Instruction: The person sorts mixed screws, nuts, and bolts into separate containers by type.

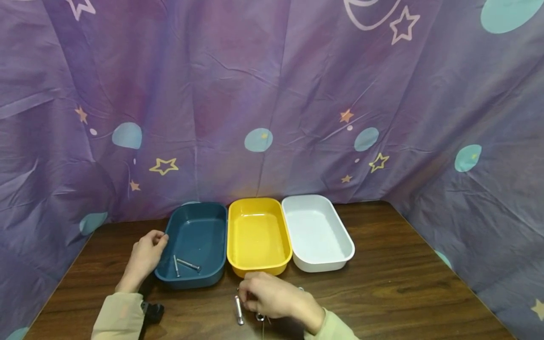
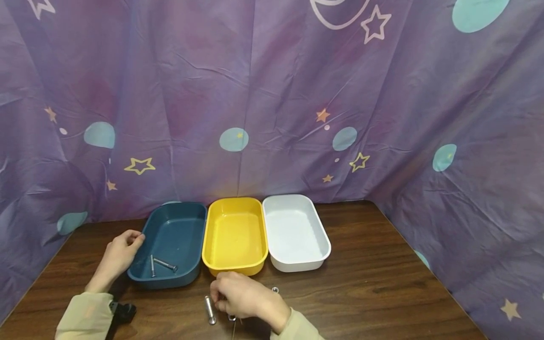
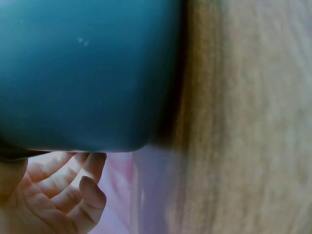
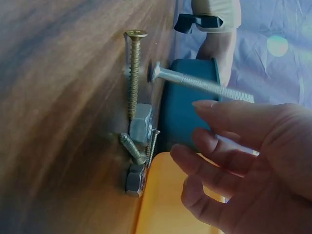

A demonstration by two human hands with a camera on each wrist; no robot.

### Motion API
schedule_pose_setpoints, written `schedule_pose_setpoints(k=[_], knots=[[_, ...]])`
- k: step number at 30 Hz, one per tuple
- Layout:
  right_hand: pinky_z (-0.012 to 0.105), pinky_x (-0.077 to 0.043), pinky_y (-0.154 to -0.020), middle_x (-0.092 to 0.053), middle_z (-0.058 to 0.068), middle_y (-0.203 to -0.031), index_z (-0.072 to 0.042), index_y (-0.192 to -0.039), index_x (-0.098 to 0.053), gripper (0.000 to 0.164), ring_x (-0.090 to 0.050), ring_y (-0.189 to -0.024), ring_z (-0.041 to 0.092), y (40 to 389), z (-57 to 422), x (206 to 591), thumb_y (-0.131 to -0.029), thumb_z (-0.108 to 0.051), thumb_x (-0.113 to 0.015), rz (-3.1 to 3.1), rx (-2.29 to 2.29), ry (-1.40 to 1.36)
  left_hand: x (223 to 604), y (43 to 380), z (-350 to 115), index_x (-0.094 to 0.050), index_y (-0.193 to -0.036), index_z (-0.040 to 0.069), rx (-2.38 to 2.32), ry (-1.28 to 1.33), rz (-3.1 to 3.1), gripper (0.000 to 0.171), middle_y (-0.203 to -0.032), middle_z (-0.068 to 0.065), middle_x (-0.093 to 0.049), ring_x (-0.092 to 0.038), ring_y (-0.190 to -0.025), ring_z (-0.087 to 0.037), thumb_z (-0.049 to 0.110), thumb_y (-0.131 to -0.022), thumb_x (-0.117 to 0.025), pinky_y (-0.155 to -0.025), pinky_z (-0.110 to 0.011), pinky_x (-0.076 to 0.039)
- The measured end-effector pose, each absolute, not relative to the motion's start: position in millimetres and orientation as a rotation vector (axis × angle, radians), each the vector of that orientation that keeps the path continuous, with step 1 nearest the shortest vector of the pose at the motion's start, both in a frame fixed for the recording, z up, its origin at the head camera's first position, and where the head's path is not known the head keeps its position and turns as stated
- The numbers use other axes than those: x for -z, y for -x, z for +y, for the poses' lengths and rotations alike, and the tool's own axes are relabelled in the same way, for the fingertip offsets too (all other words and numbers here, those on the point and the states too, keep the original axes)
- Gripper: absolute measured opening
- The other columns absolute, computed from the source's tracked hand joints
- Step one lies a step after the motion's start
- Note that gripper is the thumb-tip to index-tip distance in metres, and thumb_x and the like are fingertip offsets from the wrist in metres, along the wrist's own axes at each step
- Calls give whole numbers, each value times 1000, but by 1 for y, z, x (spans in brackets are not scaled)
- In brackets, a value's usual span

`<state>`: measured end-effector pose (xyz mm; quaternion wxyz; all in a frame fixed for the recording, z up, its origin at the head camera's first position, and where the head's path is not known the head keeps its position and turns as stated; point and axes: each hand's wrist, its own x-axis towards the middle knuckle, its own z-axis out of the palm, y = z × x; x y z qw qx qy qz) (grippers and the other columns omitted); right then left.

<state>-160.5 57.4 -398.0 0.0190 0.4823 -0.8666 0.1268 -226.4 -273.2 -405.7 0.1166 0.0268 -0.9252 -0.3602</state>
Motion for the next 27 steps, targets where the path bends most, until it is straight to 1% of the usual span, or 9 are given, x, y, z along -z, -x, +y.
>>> schedule_pose_setpoints(k=[4,7,10,11,14,17,21,24,27], knots=[[9,-34,-64,-49,-14,-78,-20,-81,-63,14,-43,-71,-4,160,56,397,-83,-14,-76,-2693,-440,-1521,404,227,-274,-59,-114,-5,1058,-71,-2708,30,-91,-15,-63,-56,-80,-28,21,-101,-50,-68,-38,-42],[10,-37,-66,-53,-13,-81,-20,-90,-67,11,-47,-73,-3,157,50,395,-84,-17,-76,-2763,-449,-1501,403,229,-274,-59,-114,-5,1060,-66,-2709,30,-92,-15,-62,-56,-81,-28,21,-102,-50,-68,-38,-42],[14,-40,-65,-52,-14,-83,-24,-98,-69,18,-49,-73,-2,150,38,395,-83,-26,-78,-2863,-309,-1466,403,231,-272,-59,-114,-5,1060,-48,-2703,30,-92,-15,-62,-56,-81,-28,21,-101,-50,-70,-38,-42],[16,-41,-63,-51,-14,-83,-26,-97,-69,18,-49,-73,-1,147,33,395,-82,-28,-79,-2889,-230,-1454,403,232,-272,-59,-113,-4,1062,-41,-2699,30,-92,-15,-62,-56,-81,-29,22,-101,-50,-70,-38,-42],[21,-40,-58,-47,-14,-81,-30,-84,-65,15,-47,-70,1,142,21,397,-79,-31,-79,-2923,-12,-1426,403,233,-271,-59,-113,-4,1063,-37,-2688,30,-92,-15,-63,-57,-82,-29,22,-101,-50,-70,-38,-42],[22,-38,-55,-44,-13,-80,-30,-73,-59,20,-45,-67,2,141,16,400,-80,-27,-78,-2945,26,-1422,404,232,-271,-59,-113,-4,1059,-52,-2691,29,-92,-15,-63,-57,-82,-29,21,-101,-51,-71,-39,-42],[18,-37,-59,-43,-15,-81,-29,-76,-60,19,-44,-69,1,146,18,403,-80,-23,-77,-2963,-108,-1456,406,230,-273,-59,-113,-4,1055,-58,-2697,29,-92,-15,-63,-57,-82,-29,21,-101,-51,-71,-39,-42],[15,-38,-65,-46,-16,-83,-28,-79,-63,16,-45,-74,-1,153,21,403,-80,-21,-78,-2917,-243,-1514,406,228,-274,-59,-113,-4,1053,-66,-2701,30,-92,-15,-63,-57,-82,-29,21,-101,-51,-71,-39,-42],[12,-37,-68,-48,-16,-84,-25,-81,-65,13,-45,-76,-3,160,24,401,-81,-21,-77,-2850,-386,-1567,407,227,-275,-59,-114,-4,1063,-69,-2716,31,-92,-15,-63,-57,-83,-30,23,-101,-50,-72,-40,-42]])
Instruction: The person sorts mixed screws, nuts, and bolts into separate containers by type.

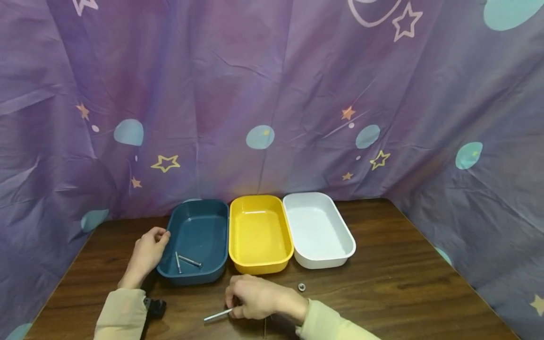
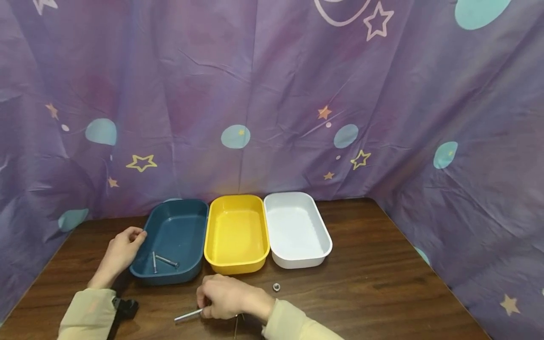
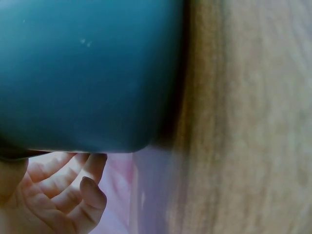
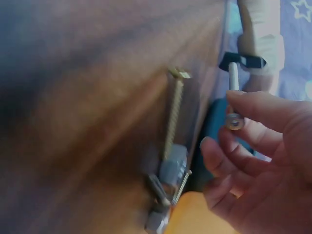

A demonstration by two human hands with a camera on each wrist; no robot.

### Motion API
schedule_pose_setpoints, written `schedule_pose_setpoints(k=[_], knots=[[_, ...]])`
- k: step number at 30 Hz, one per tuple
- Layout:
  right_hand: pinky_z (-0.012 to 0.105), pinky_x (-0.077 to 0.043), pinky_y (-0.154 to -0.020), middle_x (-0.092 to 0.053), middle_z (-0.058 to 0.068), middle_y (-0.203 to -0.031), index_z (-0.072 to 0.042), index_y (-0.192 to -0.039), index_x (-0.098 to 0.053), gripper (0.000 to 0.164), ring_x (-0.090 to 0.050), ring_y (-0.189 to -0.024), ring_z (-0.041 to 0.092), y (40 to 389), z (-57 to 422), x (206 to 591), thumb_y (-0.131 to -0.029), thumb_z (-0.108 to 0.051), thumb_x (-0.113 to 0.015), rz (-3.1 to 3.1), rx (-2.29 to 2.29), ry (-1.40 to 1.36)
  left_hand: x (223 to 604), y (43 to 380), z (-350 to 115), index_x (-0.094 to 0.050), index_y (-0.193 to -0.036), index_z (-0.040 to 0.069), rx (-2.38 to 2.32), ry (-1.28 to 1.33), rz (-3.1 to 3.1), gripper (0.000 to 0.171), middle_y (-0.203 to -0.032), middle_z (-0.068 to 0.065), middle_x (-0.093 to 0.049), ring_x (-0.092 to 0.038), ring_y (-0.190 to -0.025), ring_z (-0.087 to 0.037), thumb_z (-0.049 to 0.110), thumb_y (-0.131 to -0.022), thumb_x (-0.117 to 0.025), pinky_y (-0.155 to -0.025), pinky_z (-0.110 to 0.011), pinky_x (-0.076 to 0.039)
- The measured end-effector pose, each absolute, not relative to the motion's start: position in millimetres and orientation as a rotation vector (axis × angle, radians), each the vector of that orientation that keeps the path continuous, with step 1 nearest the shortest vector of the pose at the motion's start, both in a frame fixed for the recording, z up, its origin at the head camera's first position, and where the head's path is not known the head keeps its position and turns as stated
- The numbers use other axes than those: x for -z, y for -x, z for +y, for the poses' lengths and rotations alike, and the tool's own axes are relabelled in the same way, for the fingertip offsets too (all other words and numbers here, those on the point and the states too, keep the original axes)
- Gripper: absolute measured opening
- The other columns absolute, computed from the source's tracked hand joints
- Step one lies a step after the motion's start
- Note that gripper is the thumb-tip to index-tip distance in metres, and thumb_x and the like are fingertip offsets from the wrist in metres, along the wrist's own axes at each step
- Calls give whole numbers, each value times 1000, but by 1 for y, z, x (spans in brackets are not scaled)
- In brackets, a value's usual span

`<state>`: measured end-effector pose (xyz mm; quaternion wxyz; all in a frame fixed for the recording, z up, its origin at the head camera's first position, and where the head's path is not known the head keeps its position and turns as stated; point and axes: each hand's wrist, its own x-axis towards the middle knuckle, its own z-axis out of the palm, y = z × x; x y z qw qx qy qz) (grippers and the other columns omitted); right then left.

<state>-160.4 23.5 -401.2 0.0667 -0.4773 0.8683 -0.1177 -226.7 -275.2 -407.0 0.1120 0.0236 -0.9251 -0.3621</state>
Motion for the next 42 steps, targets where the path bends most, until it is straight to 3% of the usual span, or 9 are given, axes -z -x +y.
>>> schedule_pose_setpoints(k=[17,25,32,42], knots=[[9,-39,-70,-56,-12,-84,-18,-85,-67,11,-52,-76,1,185,26,382,-84,-18,-77,2617,863,1511,410,228,-276,-57,-117,-5,1079,-73,-2728,34,-95,-16,-63,-57,-85,-30,25,-102,-50,-71,-40,-43],[22,-47,-74,-60,-7,-84,-16,-85,-68,11,-55,-81,10,197,20,375,-83,-16,-79,2624,1078,1480,411,228,-276,-58,-114,-5,1071,-72,-2707,31,-94,-17,-64,-58,-85,-31,22,-102,-51,-72,-41,-43],[18,-46,-70,-59,-13,-80,-16,-84,-68,10,-56,-79,5,213,8,374,-83,-15,-78,2644,1300,1255,410,226,-275,-57,-116,-6,1086,-69,-2728,32,-94,-17,-63,-58,-84,-30,23,-102,-50,-71,-40,-43],[22,-46,-67,-62,-7,-78,-12,-84,-68,10,-56,-72,7,244,-20,364,-85,-17,-77,2598,1554,856,408,226,-274,-58,-115,-6,1082,-63,-2708,30,-95,-19,-64,-58,-86,-32,20,-101,-50,-73,-42,-43]])
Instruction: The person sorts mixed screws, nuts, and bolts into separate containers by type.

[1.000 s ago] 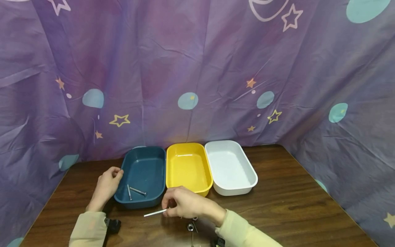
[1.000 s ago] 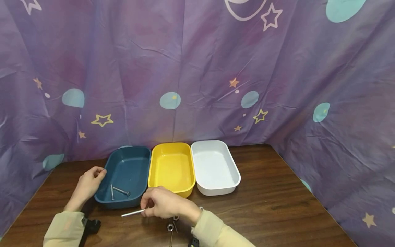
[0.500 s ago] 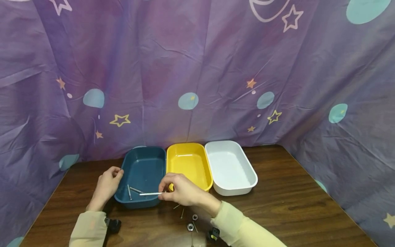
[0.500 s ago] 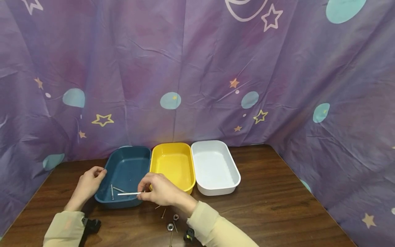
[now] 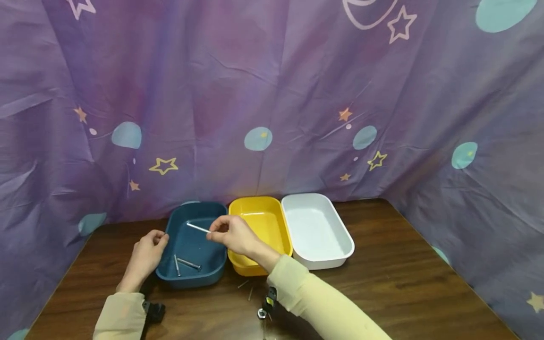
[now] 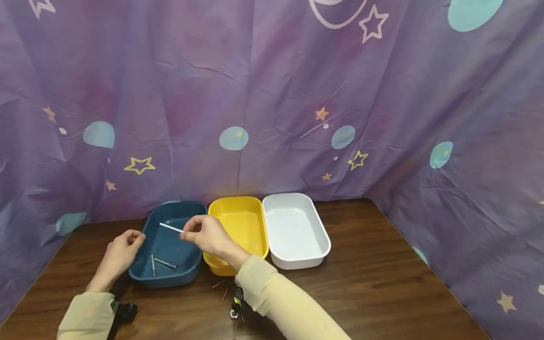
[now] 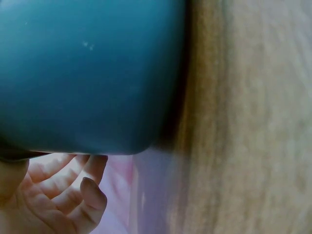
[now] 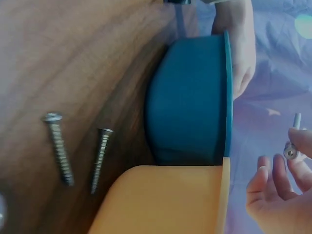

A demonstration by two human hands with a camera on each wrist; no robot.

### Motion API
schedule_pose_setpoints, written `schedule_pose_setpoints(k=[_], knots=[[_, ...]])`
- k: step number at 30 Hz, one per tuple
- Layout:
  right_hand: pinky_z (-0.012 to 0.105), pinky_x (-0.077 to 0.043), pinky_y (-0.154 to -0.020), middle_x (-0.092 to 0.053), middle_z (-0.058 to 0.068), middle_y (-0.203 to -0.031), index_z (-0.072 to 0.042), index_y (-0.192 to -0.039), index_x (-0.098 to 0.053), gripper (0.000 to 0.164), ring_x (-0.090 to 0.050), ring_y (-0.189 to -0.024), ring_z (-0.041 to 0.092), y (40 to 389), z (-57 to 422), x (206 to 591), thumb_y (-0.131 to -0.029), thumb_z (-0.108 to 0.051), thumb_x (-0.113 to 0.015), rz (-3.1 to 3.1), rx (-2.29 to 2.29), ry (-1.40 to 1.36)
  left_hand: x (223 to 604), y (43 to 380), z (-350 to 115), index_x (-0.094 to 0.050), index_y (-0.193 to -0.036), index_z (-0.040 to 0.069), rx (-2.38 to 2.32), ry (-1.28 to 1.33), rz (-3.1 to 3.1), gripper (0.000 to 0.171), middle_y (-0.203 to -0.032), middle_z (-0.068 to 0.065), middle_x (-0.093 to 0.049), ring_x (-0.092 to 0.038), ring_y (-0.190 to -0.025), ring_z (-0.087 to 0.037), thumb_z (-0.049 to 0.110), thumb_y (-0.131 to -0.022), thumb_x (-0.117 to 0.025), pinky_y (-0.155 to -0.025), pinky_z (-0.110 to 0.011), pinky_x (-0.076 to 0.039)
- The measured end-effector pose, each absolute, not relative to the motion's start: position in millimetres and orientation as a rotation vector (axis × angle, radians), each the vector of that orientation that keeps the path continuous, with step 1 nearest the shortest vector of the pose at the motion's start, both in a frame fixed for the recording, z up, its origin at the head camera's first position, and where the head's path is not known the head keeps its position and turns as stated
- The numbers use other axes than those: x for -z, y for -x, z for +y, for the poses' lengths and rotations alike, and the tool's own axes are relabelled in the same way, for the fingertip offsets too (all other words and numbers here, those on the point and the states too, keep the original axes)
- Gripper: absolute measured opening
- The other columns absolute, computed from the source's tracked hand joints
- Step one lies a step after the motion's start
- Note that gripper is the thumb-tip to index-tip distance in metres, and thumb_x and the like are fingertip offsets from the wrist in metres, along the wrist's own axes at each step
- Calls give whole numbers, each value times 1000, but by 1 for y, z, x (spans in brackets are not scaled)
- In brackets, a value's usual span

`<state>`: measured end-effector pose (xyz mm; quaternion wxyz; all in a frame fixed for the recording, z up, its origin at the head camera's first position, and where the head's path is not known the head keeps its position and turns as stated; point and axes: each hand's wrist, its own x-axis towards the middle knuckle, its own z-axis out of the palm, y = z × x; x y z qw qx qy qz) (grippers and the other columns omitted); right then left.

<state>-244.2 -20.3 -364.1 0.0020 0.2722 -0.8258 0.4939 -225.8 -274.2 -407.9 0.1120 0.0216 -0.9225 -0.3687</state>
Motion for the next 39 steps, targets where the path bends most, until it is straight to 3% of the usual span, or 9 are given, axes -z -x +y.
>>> schedule_pose_setpoints(k=[16,34,39], knots=[[18,-41,-64,-58,-10,-72,-15,-77,-67,13,-51,-68,6,277,-64,375,-85,-18,-76,-2734,-1093,-769,408,227,-275,-59,-112,-4,1043,-69,-2685,27,-90,-15,-64,-58,-82,-30,19,-100,-51,-71,-39,-42],[21,-41,-63,-57,-8,-70,-17,-73,-68,15,-49,-67,10,286,-78,380,-84,-20,-79,-2735,-1287,-480,408,225,-273,-59,-114,-5,1061,-78,-2694,29,-93,-16,-64,-58,-83,-30,20,-101,-50,-72,-40,-43],[24,-45,-70,-61,-7,-80,-17,-79,-69,12,-54,-75,11,286,-85,382,-87,-25,-75,-2754,-1361,-432,408,224,-272,-58,-114,-4,1072,-88,-2696,29,-93,-16,-64,-58,-84,-30,21,-101,-50,-72,-39,-42]])
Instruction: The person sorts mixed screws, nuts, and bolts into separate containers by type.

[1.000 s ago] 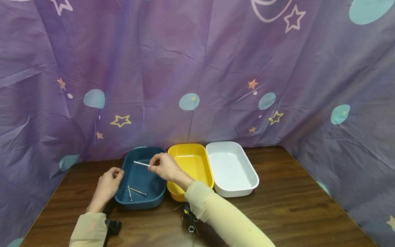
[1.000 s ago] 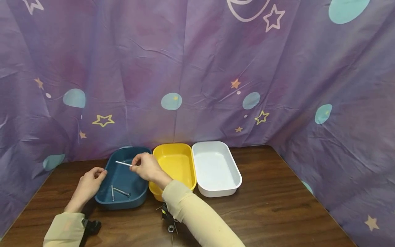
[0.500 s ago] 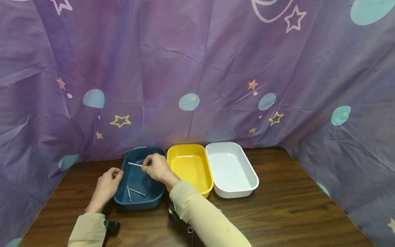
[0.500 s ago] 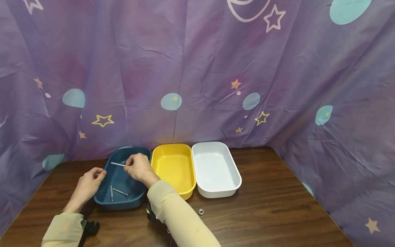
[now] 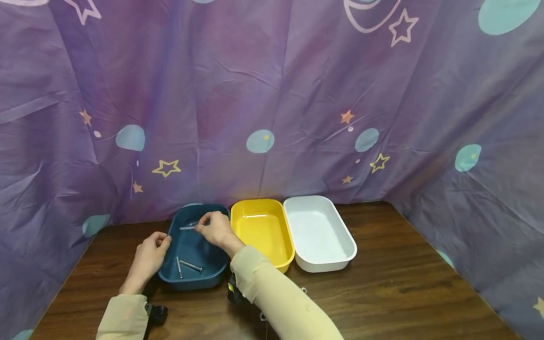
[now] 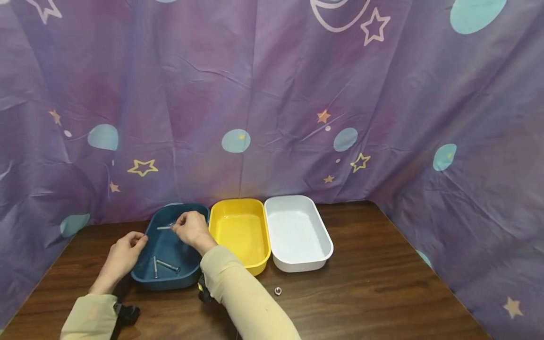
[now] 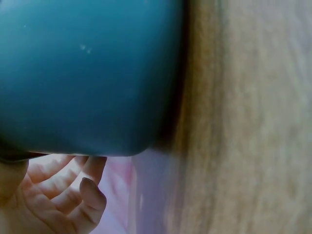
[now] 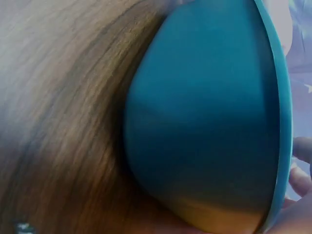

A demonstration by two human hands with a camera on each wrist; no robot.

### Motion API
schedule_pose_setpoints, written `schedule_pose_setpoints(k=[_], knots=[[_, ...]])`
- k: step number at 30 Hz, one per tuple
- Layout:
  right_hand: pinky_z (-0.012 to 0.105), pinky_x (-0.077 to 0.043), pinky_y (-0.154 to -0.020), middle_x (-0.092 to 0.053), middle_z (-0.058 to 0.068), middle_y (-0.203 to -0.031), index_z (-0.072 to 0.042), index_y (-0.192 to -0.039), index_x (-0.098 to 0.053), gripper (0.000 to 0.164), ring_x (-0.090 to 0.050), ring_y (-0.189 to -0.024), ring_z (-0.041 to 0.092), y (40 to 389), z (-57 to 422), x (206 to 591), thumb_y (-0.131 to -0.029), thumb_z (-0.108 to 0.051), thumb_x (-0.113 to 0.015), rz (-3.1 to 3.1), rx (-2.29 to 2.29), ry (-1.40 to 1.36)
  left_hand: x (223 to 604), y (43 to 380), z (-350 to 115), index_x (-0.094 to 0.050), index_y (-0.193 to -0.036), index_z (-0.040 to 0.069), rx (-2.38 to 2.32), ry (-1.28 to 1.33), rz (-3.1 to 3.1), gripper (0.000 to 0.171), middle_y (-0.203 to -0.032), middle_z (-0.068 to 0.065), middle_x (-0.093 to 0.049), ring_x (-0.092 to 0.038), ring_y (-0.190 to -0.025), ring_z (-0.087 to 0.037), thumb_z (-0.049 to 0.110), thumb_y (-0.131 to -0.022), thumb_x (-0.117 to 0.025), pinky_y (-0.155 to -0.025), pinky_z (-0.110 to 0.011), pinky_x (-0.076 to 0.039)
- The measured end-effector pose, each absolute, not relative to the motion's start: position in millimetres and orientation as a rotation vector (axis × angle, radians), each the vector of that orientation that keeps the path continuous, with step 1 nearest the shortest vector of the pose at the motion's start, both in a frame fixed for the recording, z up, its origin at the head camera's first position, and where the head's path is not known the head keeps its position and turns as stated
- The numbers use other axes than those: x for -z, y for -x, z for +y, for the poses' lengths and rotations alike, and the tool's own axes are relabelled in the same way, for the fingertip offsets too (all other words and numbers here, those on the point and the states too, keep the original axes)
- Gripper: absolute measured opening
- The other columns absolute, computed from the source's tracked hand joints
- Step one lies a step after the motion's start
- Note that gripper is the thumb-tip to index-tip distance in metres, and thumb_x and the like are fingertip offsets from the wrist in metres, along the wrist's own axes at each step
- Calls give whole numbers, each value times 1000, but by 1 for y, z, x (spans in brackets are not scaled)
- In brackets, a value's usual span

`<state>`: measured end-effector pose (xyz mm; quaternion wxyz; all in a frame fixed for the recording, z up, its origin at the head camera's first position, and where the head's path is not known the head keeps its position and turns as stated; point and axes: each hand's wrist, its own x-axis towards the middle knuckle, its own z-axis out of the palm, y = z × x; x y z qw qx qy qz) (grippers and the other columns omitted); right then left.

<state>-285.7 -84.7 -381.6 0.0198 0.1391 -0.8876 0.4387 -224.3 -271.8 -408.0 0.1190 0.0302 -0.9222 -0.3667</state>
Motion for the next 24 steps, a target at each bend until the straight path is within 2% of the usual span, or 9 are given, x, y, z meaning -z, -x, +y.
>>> schedule_pose_setpoints(k=[6,10,16,24], knots=[[28,-46,-81,-66,-10,-91,-19,-91,-72,9,-57,-86,10,287,-87,378,-93,-27,-67,-2733,-1454,-464,408,225,-271,-58,-113,-5,1085,-84,-2691,29,-93,-17,-65,-59,-84,-31,20,-101,-51,-72,-40,-43],[27,-46,-79,-65,-12,-90,-20,-92,-72,9,-57,-85,9,285,-85,372,-94,-24,-64,-2723,-1498,-500,408,226,-273,-58,-113,-5,1081,-82,-2693,28,-93,-17,-65,-59,-84,-31,20,-102,-50,-71,-40,-43],[26,-46,-76,-65,-8,-88,-15,-93,-72,7,-56,-80,11,282,-77,364,-92,-16,-65,-2678,-1504,-493,409,226,-274,-58,-114,-5,1089,-71,-2703,30,-93,-16,-64,-58,-83,-30,21,-102,-50,-70,-39,-43],[28,-47,-76,-66,-2,-98,-10,-102,-71,13,-57,-83,14,274,-57,349,-95,-11,-60,-2652,-1620,-643,410,226,-274,-59,-114,-4,1065,-68,-2691,29,-93,-15,-64,-58,-83,-30,21,-102,-50,-71,-39,-43]])
